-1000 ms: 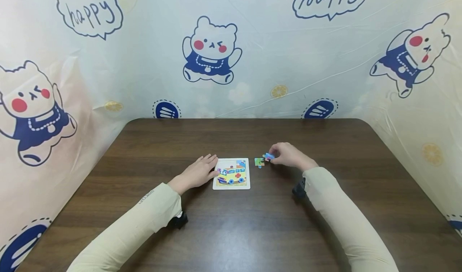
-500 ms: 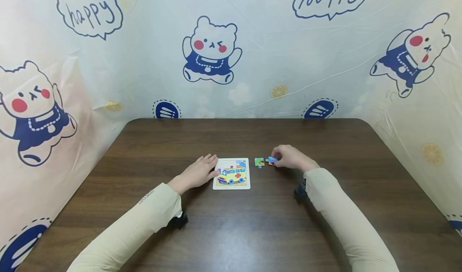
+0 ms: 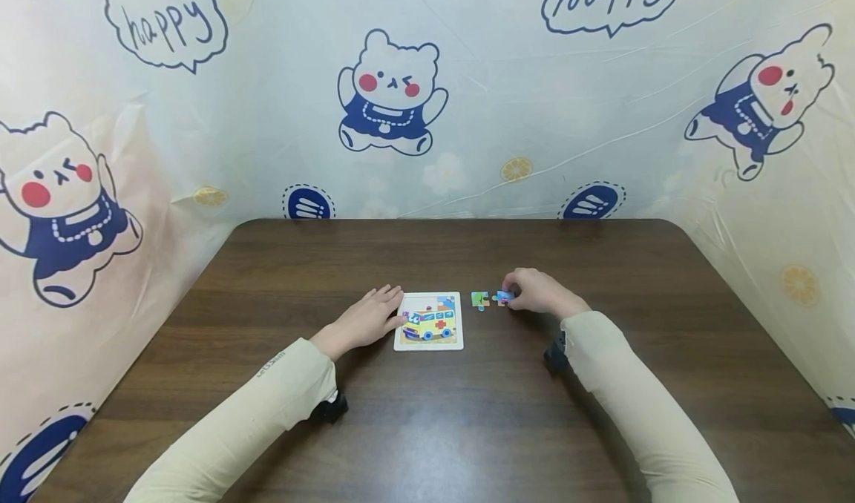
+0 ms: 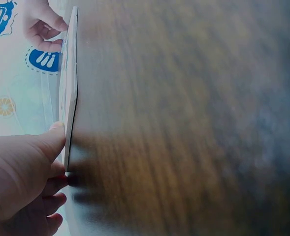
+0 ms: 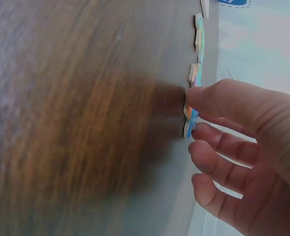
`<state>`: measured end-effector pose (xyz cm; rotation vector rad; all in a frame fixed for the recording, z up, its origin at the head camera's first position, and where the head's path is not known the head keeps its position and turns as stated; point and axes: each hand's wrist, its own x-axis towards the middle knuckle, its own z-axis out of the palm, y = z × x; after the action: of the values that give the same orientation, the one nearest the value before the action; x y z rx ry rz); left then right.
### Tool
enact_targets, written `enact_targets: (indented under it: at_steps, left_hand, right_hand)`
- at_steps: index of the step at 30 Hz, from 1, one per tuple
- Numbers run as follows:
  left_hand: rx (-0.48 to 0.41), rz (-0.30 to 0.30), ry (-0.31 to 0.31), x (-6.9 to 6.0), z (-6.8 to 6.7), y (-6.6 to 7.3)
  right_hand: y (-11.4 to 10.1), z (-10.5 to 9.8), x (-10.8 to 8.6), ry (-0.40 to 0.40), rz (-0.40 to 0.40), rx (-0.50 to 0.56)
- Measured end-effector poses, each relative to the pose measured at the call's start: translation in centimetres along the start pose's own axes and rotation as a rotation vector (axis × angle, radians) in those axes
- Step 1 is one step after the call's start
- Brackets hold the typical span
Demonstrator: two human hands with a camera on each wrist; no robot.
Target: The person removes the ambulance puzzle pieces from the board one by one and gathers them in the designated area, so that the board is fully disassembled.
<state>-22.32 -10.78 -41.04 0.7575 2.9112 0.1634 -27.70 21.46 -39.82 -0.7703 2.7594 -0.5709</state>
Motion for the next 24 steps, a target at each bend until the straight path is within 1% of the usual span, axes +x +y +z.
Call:
enact_targets:
  at_steps: [6,8,15,24]
  left_hand:
    - [-0.006,-0.006,-0.004,-0.01,0.01,0.03]
    - [-0.005,-0.008,-0.006,0.01,0.02,0.03]
    - [-0.008,0.0,0.001,0.1,0.14,-0.07]
    - [-0.003,-0.002,-0.005,0.08,0.17,-0.12]
  right_hand:
    - [-0.01,-0.01,0.02,-0.002,0.006,0.0]
    - [0.01,-0.05,-0.02,-0.005,-0.003,-0.001]
    - [-0.07,-0.21,-0.09,-0.003,0.001,0.003]
    - [-0.6,-0.91,-0.07,-0.01,0.024,0.063]
